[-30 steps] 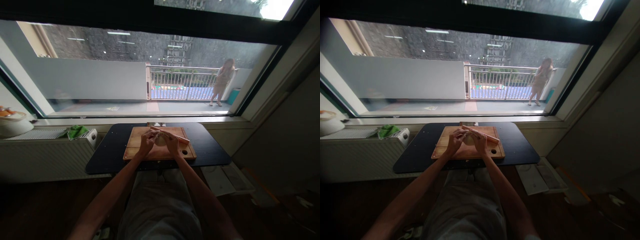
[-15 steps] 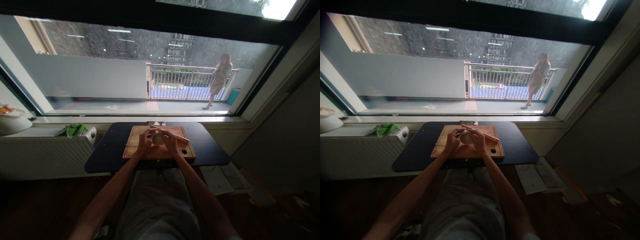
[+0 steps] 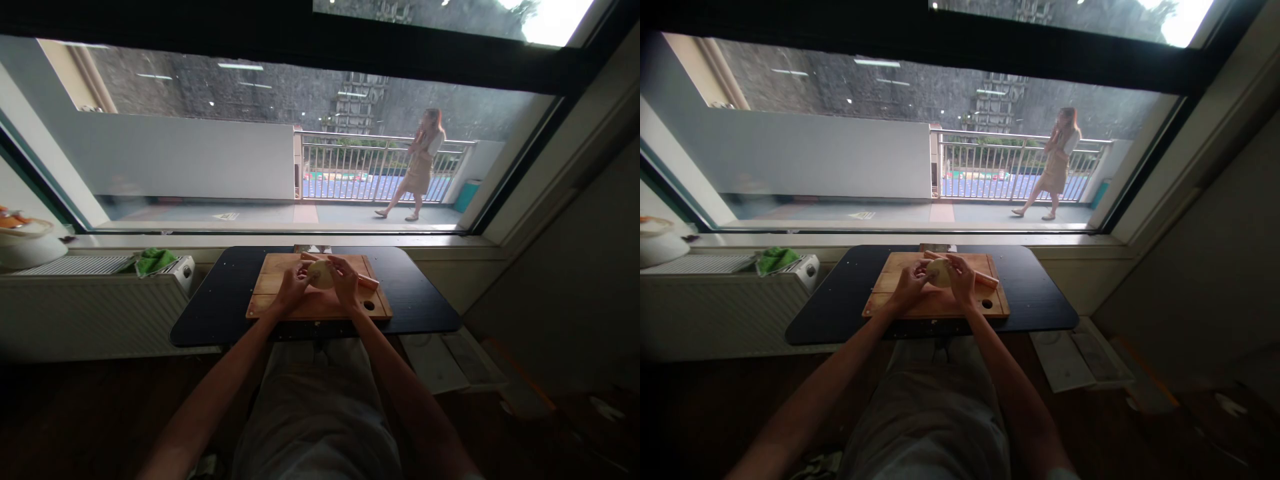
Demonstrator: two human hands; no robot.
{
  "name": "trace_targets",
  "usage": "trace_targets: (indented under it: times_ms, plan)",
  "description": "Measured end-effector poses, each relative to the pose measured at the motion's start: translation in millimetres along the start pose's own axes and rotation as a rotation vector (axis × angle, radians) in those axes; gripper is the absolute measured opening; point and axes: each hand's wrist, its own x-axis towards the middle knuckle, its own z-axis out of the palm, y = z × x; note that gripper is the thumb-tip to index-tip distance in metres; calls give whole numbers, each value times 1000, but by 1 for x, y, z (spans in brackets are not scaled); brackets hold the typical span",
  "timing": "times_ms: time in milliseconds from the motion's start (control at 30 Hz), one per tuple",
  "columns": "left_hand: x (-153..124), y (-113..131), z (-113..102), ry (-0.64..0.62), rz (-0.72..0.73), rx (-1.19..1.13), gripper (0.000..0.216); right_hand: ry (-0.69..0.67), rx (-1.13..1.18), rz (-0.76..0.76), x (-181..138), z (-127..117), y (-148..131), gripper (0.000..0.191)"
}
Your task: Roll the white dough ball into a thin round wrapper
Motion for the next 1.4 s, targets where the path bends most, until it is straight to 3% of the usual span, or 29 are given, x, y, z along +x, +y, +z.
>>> trace_targets:
  times_ms: [133,233,733,967,1400]
  plan:
    - [-1,3,-1,123,55,0,44,-161,45,-12,6,2,0,36]
    - [-4,6,0,140,97,5,35,-217,51,-13,6,5,-2,39]
    - [-12,15,1,54,74,46,33,-146,-48,-46,-2,2,-8,37]
    - [-15,21,-2,-17,161,144,28,-155,-65,-86,-5,2,-7,31]
    - [-13,27,0,15,179,179,22,-163,-127,-119,-5,3,-12,29]
